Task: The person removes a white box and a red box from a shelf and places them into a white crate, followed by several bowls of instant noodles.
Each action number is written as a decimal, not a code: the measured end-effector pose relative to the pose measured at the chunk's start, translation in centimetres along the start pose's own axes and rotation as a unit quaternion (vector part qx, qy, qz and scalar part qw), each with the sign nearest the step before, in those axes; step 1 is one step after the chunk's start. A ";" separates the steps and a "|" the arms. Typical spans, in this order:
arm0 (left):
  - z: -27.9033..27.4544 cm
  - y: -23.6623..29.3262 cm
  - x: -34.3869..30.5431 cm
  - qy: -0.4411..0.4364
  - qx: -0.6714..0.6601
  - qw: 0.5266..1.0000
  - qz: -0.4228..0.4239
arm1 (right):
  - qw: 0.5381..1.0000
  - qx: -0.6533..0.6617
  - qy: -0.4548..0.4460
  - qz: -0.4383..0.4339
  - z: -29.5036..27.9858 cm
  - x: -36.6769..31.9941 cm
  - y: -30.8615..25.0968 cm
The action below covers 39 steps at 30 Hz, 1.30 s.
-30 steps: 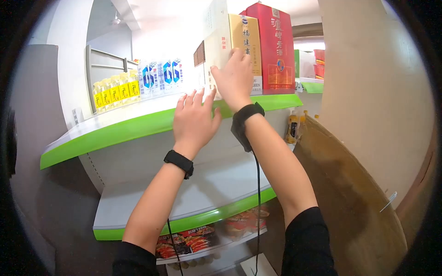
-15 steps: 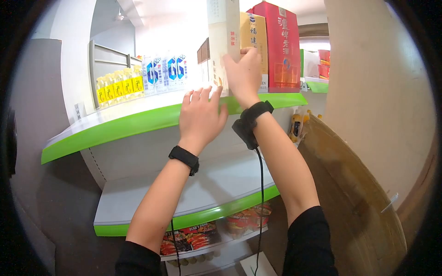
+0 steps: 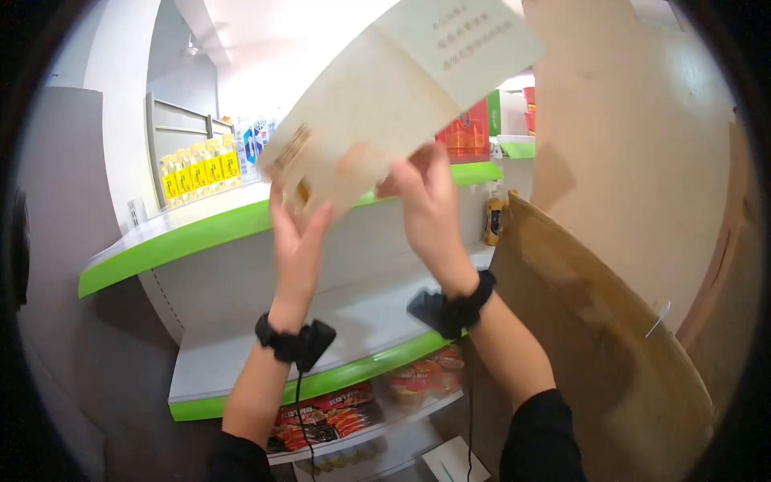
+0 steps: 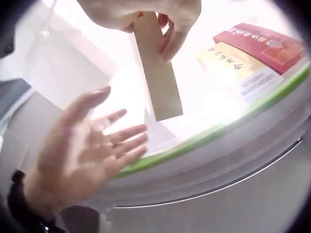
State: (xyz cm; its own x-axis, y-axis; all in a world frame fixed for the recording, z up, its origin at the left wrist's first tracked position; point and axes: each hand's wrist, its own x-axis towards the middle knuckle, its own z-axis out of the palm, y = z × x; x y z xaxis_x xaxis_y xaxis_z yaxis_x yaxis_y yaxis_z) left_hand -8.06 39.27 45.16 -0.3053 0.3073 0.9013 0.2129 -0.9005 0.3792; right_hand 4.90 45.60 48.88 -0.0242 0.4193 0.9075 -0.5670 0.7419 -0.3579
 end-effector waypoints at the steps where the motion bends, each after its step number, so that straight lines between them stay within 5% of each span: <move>1: -0.8 0.8 -1.6 -0.005 -0.033 0.998 -0.059 | 0.999 0.034 -0.013 0.028 0.2 -1.2 -0.9; 2: -2.0 1.6 -3.4 -0.010 -0.066 0.991 -0.117 | 0.999 0.033 -0.008 0.030 0.3 -3.1 -2.2; 4: -3.7 5.1 -8.0 -0.009 -0.140 0.964 -0.225 | 0.981 0.082 -0.055 0.168 0.0 -8.0 -4.6; 8: -9.3 6.7 -18.1 0.049 -0.074 0.978 -0.189 | 0.990 0.043 0.102 0.090 -2.4 -15.5 -5.7; 12: -14.8 9.9 -26.2 0.065 -0.031 0.939 -0.335 | 0.978 -0.005 0.153 0.145 -3.0 -24.0 -6.0; 16: -18.6 14.9 -32.8 0.092 0.068 0.868 -0.484 | 0.898 0.012 0.186 0.399 -2.2 -35.5 -6.7; 22: -24.0 20.9 -37.4 0.110 0.067 0.794 -0.593 | 0.809 -0.069 0.109 0.574 1.4 -45.6 -11.9; 27: -24.3 23.9 -38.2 0.095 0.076 0.824 -0.554 | 0.854 -0.177 0.106 0.478 4.3 -47.8 -15.9; 36: -23.8 27.8 -43.3 0.011 0.082 0.792 -0.605 | 0.785 -0.347 0.149 0.490 5.2 -51.9 -24.7; 39: -23.6 27.8 -44.1 -0.126 0.222 0.782 -0.568 | 0.778 -0.352 0.178 0.489 4.5 -54.3 -26.8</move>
State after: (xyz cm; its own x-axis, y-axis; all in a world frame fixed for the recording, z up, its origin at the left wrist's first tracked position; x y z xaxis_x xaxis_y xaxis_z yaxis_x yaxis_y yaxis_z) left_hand -10.57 -6.58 11.02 -0.3504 0.9333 -0.0786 0.2555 0.1760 0.9507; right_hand 17.71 0.54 10.15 0.1411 0.9886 0.0526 0.1734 0.0276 -0.9845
